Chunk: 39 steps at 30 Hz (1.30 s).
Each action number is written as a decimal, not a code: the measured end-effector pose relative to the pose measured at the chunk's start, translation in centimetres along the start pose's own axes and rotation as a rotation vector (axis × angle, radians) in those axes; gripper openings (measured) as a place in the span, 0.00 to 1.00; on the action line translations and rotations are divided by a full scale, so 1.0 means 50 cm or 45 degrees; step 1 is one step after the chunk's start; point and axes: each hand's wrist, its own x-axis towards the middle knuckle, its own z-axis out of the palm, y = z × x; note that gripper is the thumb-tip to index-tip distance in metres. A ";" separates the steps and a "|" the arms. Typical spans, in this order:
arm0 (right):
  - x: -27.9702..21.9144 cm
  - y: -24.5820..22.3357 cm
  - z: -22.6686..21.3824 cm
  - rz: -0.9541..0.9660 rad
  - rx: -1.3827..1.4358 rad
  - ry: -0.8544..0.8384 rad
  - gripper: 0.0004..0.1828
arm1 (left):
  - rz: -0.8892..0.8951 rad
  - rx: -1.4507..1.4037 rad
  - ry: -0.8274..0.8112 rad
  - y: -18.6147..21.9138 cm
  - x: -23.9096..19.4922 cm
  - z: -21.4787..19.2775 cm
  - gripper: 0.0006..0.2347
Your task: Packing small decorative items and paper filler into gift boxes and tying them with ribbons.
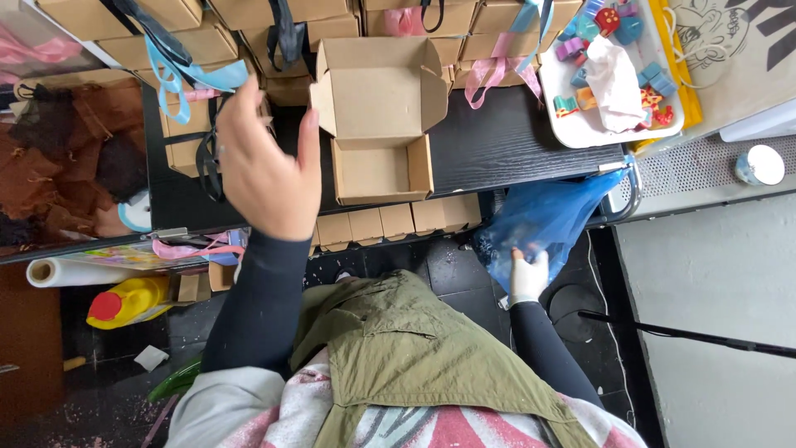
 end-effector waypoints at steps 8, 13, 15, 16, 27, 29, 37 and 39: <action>0.008 -0.014 0.095 0.322 0.290 -0.697 0.14 | 0.532 -0.226 -0.241 0.059 -0.141 -0.011 0.11; -0.008 -0.079 0.133 0.253 0.387 -0.848 0.13 | 0.504 -0.092 -0.251 0.034 -0.177 0.060 0.09; -0.002 -0.090 0.147 0.319 0.495 -0.974 0.13 | 0.478 -0.033 -0.305 0.026 -0.170 0.079 0.09; -0.003 -0.090 0.148 0.321 0.494 -0.974 0.13 | 0.478 -0.034 -0.307 0.027 -0.169 0.081 0.09; 0.005 -0.025 0.157 0.376 0.595 -1.024 0.17 | 0.442 0.038 -0.230 0.025 -0.203 0.077 0.14; 0.014 0.001 0.159 0.405 0.627 -1.029 0.17 | 0.487 0.009 -0.232 0.018 -0.218 0.072 0.11; 0.033 0.016 0.170 0.403 0.644 -1.036 0.18 | 0.780 -0.126 -0.004 0.039 -0.164 0.000 0.07; 0.028 0.007 0.167 0.404 0.608 -1.015 0.17 | 0.597 -0.177 -0.117 0.039 -0.136 0.015 0.07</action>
